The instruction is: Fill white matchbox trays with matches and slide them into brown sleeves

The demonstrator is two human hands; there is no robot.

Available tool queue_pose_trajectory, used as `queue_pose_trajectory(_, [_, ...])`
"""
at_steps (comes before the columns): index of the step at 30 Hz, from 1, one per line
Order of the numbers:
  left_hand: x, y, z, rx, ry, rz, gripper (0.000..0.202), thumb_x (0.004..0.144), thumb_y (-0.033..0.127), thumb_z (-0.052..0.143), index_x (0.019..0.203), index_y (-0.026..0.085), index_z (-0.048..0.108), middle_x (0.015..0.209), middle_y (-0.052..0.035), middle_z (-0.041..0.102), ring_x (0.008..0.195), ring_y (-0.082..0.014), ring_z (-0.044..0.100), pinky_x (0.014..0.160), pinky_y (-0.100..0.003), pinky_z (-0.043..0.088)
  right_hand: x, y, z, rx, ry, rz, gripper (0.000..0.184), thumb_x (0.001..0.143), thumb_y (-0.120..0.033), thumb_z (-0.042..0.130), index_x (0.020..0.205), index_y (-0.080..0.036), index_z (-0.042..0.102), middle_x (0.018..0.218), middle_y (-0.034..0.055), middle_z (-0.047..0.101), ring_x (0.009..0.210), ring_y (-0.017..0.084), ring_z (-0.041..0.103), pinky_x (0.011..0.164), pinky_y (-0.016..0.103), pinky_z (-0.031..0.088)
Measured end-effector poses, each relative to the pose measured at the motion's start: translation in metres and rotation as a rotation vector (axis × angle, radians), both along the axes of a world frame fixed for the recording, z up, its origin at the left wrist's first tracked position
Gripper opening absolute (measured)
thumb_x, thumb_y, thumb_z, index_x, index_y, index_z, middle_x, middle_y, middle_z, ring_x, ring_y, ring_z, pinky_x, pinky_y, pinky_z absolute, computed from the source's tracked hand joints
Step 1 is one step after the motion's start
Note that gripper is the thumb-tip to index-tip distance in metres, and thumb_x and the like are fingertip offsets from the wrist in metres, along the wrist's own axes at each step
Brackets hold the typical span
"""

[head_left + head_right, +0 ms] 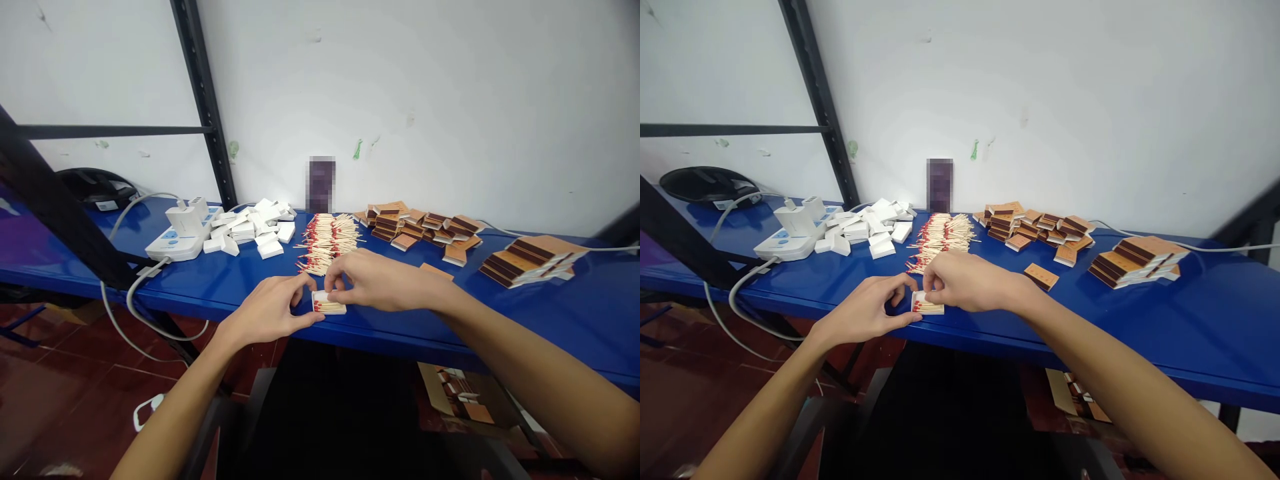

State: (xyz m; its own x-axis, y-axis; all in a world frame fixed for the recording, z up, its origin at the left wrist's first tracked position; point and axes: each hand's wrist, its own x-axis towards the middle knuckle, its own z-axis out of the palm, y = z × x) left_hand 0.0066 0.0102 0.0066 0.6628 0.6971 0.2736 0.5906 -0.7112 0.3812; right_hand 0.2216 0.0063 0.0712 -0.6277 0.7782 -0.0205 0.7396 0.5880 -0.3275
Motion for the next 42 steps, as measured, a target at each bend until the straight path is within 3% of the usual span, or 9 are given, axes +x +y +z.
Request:
queue_pose_trajectory(5, [0.000,-0.001,0.000,0.006,0.008,0.016,0.034,0.087,0.054,0.061,0.100,0.022,0.062,0.068,0.0056,0.048,0.060,-0.0116,0.047,0.059,-0.026,0.031,0.019,0.016,-0.005,0.210,0.004,-0.107,0.019,0.086,-0.024,0.054,0.081,-0.018,0.070,0.077,0.0034,0.070,0.067,0.015,0.057,0.061,0.026,0.034])
queue_pose_trajectory(9, [0.001,-0.002,0.001,-0.014,-0.021,0.030,0.041,0.086,0.056,0.061,0.110,0.023,0.063,0.068,0.0054,0.050,0.061,-0.0125,0.048,0.060,-0.026,0.033,0.021,0.028,-0.020,0.232,-0.041,-0.150,0.015,0.086,-0.024,0.056,0.081,-0.019,0.069,0.079,0.0028,0.070,0.071,0.015,0.058,0.064,0.026,0.035])
queue_pose_trajectory(16, [-0.002,0.012,0.003,-0.008,-0.148,0.145,0.027,0.098,0.034,0.045,0.113,0.020,0.062,0.074,0.0018,0.060,0.068,-0.0148,0.055,0.066,-0.028,0.040,0.005,0.038,-0.041,0.288,-0.069,-0.171,0.014,0.089,-0.032,0.058,0.088,-0.021,0.066,0.091,0.0045,0.069,0.077,0.017,0.057,0.062,0.026,0.031])
queue_pose_trajectory(24, [-0.009,0.035,0.008,0.076,0.000,0.167,0.022,0.095,0.027,0.049,0.111,0.019,0.063,0.076,-0.0012,0.063,0.070,-0.0175,0.058,0.066,-0.029,0.041,0.001,0.043,-0.041,0.255,-0.057,-0.173,0.009,0.086,-0.025,0.056,0.084,-0.019,0.062,0.086,0.0042,0.067,0.074,0.016,0.054,0.061,0.026,0.030])
queue_pose_trajectory(35, [0.001,0.043,0.010,0.134,0.081,0.113,0.022,0.092,0.026,0.056,0.111,0.017,0.064,0.080,-0.0028,0.062,0.070,-0.0181,0.056,0.069,-0.030,0.042,0.006,0.042,-0.040,0.179,-0.043,-0.171,0.008,0.082,-0.022,0.055,0.081,-0.018,0.062,0.083,0.0036,0.067,0.069,0.014,0.053,0.058,0.025,0.028])
queue_pose_trajectory(42, [0.002,0.038,0.003,0.215,0.083,0.096,0.021,0.096,0.025,0.050,0.109,0.018,0.065,0.083,-0.0035,0.060,0.075,-0.0186,0.057,0.067,-0.030,0.040,0.013,0.029,-0.027,0.089,0.117,-0.013,0.012,0.083,-0.021,0.055,0.080,-0.016,0.066,0.075,0.0012,0.067,0.065,0.012,0.053,0.063,0.024,0.033])
